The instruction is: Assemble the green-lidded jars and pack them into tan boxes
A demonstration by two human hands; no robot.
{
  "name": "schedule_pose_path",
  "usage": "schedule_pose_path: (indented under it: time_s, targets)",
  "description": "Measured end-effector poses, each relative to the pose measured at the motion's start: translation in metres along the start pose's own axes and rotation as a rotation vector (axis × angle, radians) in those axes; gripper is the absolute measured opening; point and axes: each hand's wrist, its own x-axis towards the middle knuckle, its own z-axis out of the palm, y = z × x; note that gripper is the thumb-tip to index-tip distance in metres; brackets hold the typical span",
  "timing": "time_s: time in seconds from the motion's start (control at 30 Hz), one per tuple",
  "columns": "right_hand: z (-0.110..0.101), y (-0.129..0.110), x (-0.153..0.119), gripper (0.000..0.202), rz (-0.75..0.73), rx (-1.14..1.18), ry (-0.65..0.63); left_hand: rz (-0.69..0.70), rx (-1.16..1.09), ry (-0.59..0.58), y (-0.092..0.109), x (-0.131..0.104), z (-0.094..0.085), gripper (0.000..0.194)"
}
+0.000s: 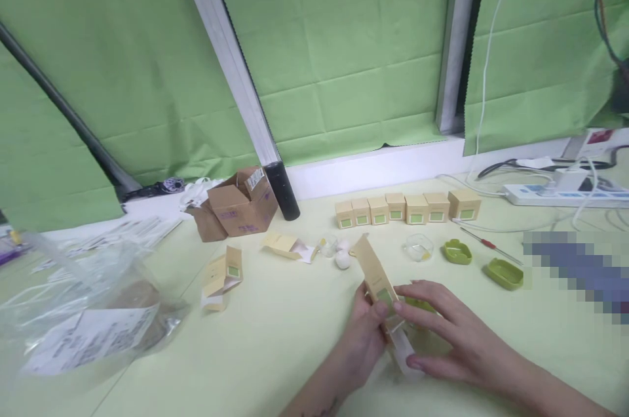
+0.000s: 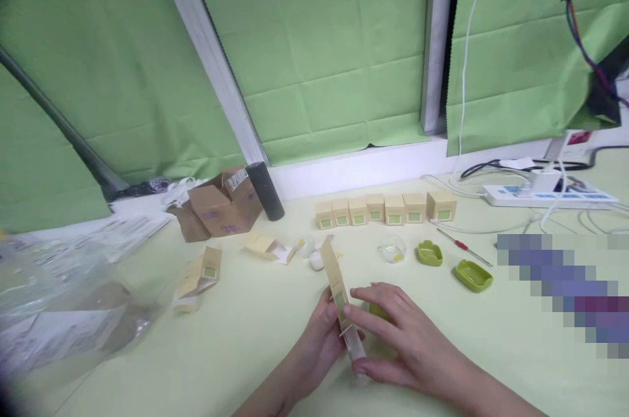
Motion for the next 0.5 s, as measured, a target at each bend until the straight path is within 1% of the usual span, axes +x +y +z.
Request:
schedule_pose_path:
  time_s: [0.07, 0.17, 0.27, 0.33, 0.4, 0.5]
  targets:
    - [0.002, -0.003, 0.003, 0.059, -0.044, -0.047, 0.039, -0.048, 0.01, -0.004, 0.001, -0.001, 0.001, 0.056]
    - [0.003, -0.007, 0.007, 0.053, -0.039, -0.083, 0.097, -0.074, 0.005, -0.007, 0.004, -0.001, 0.002, 0.04]
    - [0.003, -0.012, 0.01, 0.045, -0.01, -0.076, 0.173, -0.102, -0.071, -0.021, 0.003, -0.001, 0.002, 0.035]
    - [0.004, -0.014, 0.012, 0.044, -0.009, -0.062, 0.179, -0.142, -0.128, -0.04, 0.0, -0.002, 0.001, 0.034]
    - [0.005, -0.016, 0.014, 0.046, -0.022, -0.048, 0.139, -0.18, -0.164, -0.086, -0.005, -0.003, -0.002, 0.036]
    - [0.005, -0.019, 0.018, 0.051, -0.066, -0.033, 0.054, -0.217, -0.153, -0.171, -0.01, -0.005, -0.01, 0.052]
